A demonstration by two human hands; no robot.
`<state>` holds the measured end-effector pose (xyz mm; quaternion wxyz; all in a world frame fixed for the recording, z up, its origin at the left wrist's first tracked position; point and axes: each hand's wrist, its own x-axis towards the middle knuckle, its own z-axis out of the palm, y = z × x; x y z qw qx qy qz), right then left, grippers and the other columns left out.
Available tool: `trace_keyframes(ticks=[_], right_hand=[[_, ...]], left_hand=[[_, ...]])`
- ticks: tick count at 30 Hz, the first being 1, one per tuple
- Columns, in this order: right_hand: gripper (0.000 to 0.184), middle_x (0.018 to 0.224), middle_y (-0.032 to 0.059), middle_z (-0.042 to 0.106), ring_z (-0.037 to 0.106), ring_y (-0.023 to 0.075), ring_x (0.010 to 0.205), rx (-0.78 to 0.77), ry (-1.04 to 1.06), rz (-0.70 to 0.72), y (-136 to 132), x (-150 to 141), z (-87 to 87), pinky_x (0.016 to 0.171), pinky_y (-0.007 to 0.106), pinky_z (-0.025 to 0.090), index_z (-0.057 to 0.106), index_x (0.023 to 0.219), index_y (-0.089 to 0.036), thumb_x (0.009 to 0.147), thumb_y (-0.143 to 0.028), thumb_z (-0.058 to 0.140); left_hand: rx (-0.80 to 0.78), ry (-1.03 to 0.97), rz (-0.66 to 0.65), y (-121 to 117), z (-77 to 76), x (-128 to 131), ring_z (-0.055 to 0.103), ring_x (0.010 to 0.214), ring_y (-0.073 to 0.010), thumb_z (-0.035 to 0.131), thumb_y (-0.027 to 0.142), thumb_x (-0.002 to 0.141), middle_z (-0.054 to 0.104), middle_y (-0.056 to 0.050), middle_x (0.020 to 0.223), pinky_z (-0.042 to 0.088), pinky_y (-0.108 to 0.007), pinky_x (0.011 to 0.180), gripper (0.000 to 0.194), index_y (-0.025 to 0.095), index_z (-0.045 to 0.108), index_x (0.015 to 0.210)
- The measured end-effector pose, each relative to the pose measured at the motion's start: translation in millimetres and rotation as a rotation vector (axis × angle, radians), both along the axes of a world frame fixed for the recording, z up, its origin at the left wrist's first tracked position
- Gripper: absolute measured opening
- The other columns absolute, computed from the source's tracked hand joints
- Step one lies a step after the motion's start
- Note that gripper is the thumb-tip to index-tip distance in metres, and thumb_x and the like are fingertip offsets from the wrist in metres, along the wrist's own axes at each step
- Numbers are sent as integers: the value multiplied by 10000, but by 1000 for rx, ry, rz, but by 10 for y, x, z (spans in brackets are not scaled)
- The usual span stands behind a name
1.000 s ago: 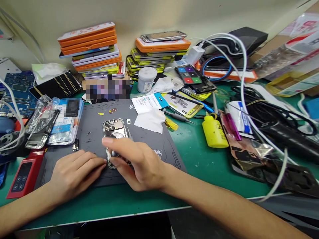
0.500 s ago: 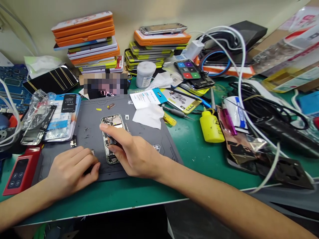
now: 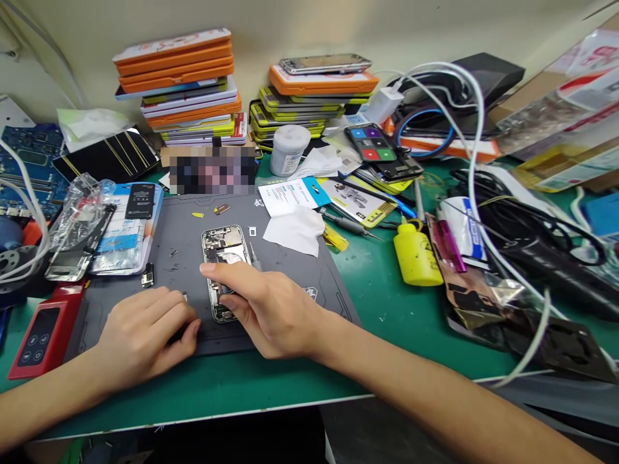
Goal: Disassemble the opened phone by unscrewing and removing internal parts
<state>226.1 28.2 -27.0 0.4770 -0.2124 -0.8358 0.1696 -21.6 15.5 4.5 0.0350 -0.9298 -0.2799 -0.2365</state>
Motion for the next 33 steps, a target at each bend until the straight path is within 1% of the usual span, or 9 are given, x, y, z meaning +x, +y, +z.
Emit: trace_keyframes(ticks=[3,5,8,13,17,21,25,29,33], right_hand=[[657,1271,160,755,760,216,912,13,-43,13,0,22,47,701,329,650,343,1643,-186,1022,-30,494],[629,1152,119,789,768,210,909,61,-58,11,-2,27,59,698,307,645,380,1614,-183,1012,-31,486],[545,978,59,799,773,191,846,116,-76,-20,-4,25,51,661,272,627,454,1548,-193,1022,-59,504],[379,1041,81,837,820,183,903,120,-83,-62,7,22,61,660,251,626,527,1447,-198,1075,-126,544],[288,1065,66,859,837,162,876,131,-88,-60,32,36,94,645,226,621,555,1376,-203,1094,-150,573],[333,1144,105,845,839,179,905,61,-85,45,61,91,80,713,258,663,537,1404,-191,1083,-106,520],[422,1170,112,827,824,175,868,-16,-93,95,79,143,59,711,270,671,504,1469,-211,1064,-97,539],[532,1183,93,821,809,172,882,-1,-96,127,92,136,76,739,281,661,432,1570,-247,1070,-90,519],[529,1203,76,833,793,168,865,23,-93,96,99,116,110,716,264,620,457,1583,-259,1081,-111,530]], left_hand=[[1,-7,1,-3,-4,-7,479,615,-178,545,178,1052,574,4,674,396,-338,568,295,194,638,773],[-2,-11,-3,-5,-5,-8,483,612,-175,537,177,1054,577,6,674,398,-333,568,292,197,638,780],[-8,-16,0,-3,-7,-7,485,610,-174,542,175,1050,579,8,674,402,-330,568,283,199,642,786],[-3,-15,-3,-2,-4,-8,482,613,-177,563,171,1039,587,4,680,402,-343,560,273,193,651,781],[1,-25,-22,-8,6,-7,488,613,-178,571,157,1028,606,2,681,398,-346,559,261,191,656,783],[1,-21,-29,-5,16,-1,499,611,-175,546,156,1040,623,1,681,401,-338,564,281,195,650,782],[7,-19,-38,-3,23,-2,518,611,-169,541,155,1044,640,1,690,411,-328,576,285,197,650,785],[6,-8,-35,3,18,-14,522,607,-171,542,158,1044,629,6,679,411,-332,564,286,201,655,785],[4,-13,-42,0,13,-21,515,593,-169,551,159,1041,620,10,665,407,-340,550,293,198,659,772]])
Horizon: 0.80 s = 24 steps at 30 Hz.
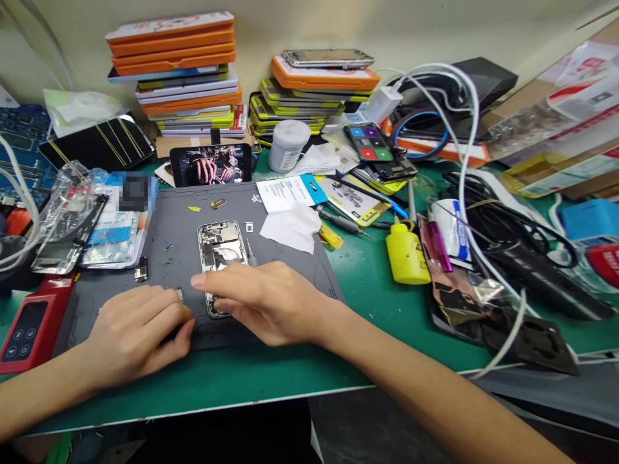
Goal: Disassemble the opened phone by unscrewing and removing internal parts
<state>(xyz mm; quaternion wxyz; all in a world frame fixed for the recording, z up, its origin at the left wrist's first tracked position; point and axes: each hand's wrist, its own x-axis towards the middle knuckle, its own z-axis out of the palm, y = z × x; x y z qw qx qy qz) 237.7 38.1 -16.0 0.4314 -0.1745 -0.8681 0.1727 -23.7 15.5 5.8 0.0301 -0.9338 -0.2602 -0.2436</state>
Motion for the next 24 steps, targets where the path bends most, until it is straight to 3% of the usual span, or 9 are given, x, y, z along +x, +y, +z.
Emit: trace_keyframes(ticks=[7,16,21,24], right_hand=[[538,1140,56,835,786,156,839,-2,-26,-4,-13,8,1,695,248,589,441,1600,-265,1087,-116,503],[277,1018,39,828,776,139,764,125,-116,-128,-38,-11,-46,576,227,489,573,1383,-242,1107,-238,582],[512,1046,47,823,801,157,828,130,-128,-59,-37,-29,1,648,229,569,515,1447,-242,971,-56,482],[563,1085,69,824,811,174,885,139,-111,-36,-41,-38,10,684,240,600,472,1501,-228,959,-77,503]], left_hand=[[7,-11,-16,-13,-1,2,529,593,-169,566,162,1033,622,5,669,420,-338,541,287,192,669,767],[15,-5,-16,-5,6,4,555,594,-161,540,165,1043,633,6,686,437,-320,541,286,199,636,776],[25,-8,-8,-13,-7,-7,553,591,-156,535,180,1049,623,11,688,426,-313,540,276,211,617,786],[24,-9,-7,-8,-10,-6,544,587,-157,525,181,1055,631,9,685,427,-315,545,287,213,611,783]])
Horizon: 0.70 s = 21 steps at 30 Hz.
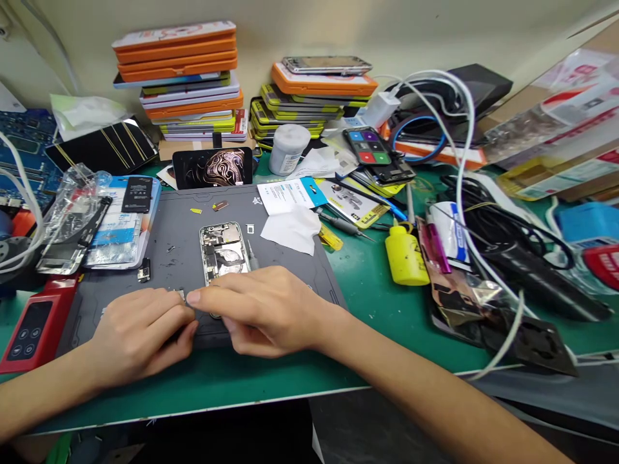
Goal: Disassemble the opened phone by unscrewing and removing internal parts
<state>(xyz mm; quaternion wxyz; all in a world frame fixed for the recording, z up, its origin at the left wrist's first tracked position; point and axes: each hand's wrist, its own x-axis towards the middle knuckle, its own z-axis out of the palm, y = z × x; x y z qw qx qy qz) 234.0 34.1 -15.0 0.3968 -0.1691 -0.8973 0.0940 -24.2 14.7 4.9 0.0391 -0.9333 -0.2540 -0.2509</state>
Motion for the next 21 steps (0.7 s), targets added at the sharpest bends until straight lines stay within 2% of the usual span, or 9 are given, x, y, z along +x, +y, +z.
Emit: trace_keyframes(ticks=[3,7,9,12,16,19,21], right_hand=[[496,1089,70,821,803,173,860,8,4,-46,-2,4,-10,664,237,589,491,1480,-242,1002,-118,540],[651,1075,64,807,787,168,825,-26,16,5,0,11,-12,680,250,604,447,1552,-230,927,-47,463],[655,1070,76,808,786,182,829,-3,31,1,3,12,-5,675,262,611,433,1574,-216,941,-60,495],[624,1132,91,814,802,190,902,-6,42,-12,6,16,13,704,268,626,436,1591,-217,988,-73,495],[669,1184,86,815,814,186,1025,-42,58,20,9,27,35,788,269,656,407,1643,-207,989,-75,450],[647,1187,83,822,812,187,1062,-56,62,2,7,31,30,815,269,660,389,1656,-207,1025,-95,480],[642,1229,90,817,806,187,1105,-55,58,-4,4,33,18,826,274,662,393,1651,-204,1023,-74,431]], left_hand=[[4,-3,-3,8,7,13,538,586,-163,523,166,1052,640,5,682,428,-321,543,294,209,612,776],[-6,-5,-6,10,17,22,546,588,-172,535,173,1055,660,0,692,431,-332,542,279,204,625,792],[-12,-4,-5,9,20,20,565,597,-177,543,177,1063,684,-5,713,439,-335,550,263,200,633,817],[-24,1,-3,9,20,14,607,625,-180,559,183,1080,722,-10,758,457,-333,573,218,190,652,882],[-37,0,-4,9,2,7,655,667,-181,585,203,1092,750,-15,812,482,-322,611,143,177,665,976],[-46,0,-7,5,-11,-2,670,677,-178,602,191,1086,763,-13,836,496,-315,633,103,174,664,1005],[-43,-1,-5,1,-8,-5,673,676,-178,595,188,1087,764,-11,837,500,-314,635,103,173,663,1010]])
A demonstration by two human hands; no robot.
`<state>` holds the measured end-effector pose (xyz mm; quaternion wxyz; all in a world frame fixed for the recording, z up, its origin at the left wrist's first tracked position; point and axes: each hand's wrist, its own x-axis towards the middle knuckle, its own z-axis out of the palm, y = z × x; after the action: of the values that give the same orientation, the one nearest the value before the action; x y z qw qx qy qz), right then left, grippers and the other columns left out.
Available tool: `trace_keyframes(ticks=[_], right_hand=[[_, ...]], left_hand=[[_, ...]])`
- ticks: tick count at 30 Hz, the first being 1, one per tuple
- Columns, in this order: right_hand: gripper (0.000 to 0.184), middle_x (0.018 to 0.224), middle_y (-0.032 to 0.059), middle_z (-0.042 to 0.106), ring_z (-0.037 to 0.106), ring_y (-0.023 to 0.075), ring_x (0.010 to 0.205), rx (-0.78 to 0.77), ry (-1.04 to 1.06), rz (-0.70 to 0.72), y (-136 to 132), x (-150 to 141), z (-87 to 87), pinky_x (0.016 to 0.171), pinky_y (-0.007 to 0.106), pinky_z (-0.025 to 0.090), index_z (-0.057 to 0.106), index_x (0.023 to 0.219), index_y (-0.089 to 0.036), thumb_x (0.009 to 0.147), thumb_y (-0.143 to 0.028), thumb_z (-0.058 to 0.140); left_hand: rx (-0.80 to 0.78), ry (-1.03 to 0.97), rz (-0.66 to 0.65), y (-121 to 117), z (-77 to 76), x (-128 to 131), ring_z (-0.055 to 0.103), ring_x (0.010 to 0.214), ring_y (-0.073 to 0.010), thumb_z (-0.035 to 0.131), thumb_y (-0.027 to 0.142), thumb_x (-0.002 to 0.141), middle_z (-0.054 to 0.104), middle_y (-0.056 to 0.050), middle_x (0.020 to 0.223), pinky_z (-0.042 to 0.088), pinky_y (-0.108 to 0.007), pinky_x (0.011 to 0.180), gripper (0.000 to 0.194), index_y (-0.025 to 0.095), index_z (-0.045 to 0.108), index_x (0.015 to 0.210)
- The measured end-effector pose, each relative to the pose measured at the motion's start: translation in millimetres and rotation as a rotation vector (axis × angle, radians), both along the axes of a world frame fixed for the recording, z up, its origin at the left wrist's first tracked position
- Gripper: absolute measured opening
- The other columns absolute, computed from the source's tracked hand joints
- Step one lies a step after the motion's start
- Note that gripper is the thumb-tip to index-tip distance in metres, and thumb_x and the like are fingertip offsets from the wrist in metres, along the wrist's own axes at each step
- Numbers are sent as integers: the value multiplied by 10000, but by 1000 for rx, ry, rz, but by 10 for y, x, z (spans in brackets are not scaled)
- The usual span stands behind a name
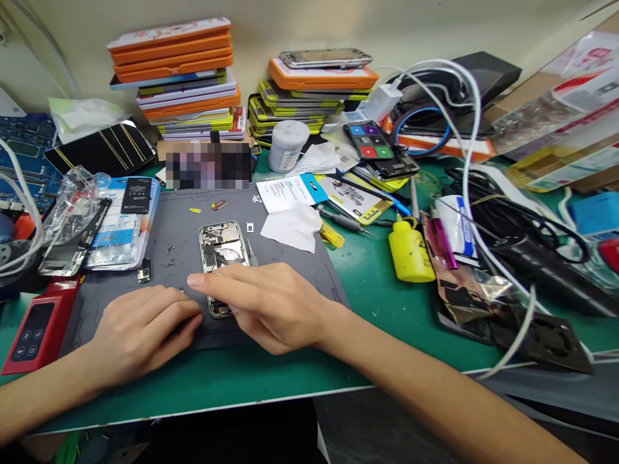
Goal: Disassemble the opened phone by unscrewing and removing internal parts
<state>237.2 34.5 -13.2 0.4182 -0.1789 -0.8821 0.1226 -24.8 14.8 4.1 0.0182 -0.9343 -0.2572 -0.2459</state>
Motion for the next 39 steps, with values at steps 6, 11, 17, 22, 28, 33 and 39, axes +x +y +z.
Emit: trace_keyframes(ticks=[6,11,17,22,28,33,39], right_hand=[[592,1208,101,824,821,186,1045,62,3,-42,-2,3,-31,811,275,678,404,1634,-193,1048,-118,440],[651,1223,105,828,827,185,1051,62,2,-64,-7,-7,-18,800,272,682,410,1625,-192,988,-60,428],[675,1183,93,838,817,175,1114,46,-15,-79,-26,7,26,817,260,680,416,1616,-195,964,-21,393],[601,1160,94,839,823,187,1097,37,-16,-93,-17,22,40,808,276,686,408,1614,-197,1026,-73,425],[562,1157,83,838,837,208,1023,-9,36,-101,-22,-4,6,811,306,707,429,1608,-238,1068,-145,549],[597,1348,111,721,798,176,984,-235,348,-106,-83,-48,-3,725,285,708,460,1606,-322,1071,-88,583],[568,1177,86,689,762,170,1010,-377,371,63,-104,-108,-14,744,269,704,418,1606,-314,1098,-91,540]], left_hand=[[-4,-1,-6,2,24,10,680,679,-182,588,180,1083,771,-15,852,507,-323,626,104,168,671,1020],[3,-12,-5,10,7,12,676,693,-183,608,176,1081,782,-20,876,498,-329,628,80,158,683,1062],[-6,-22,14,30,1,14,641,698,-169,645,185,1083,796,-12,924,468,-323,639,49,166,688,1069],[14,-13,15,33,9,9,625,709,-176,651,204,1089,798,-17,945,452,-338,652,62,167,691,1059],[20,-11,13,39,17,6,618,708,-178,669,199,1078,800,-18,943,443,-341,653,60,165,718,1077],[34,-16,18,35,29,6,630,710,-174,660,199,1082,797,-21,930,452,-332,657,89,166,741,1098],[39,-33,7,13,15,-26,651,715,-165,710,204,1058,804,-10,933,449,-334,662,88,168,743,1131]])
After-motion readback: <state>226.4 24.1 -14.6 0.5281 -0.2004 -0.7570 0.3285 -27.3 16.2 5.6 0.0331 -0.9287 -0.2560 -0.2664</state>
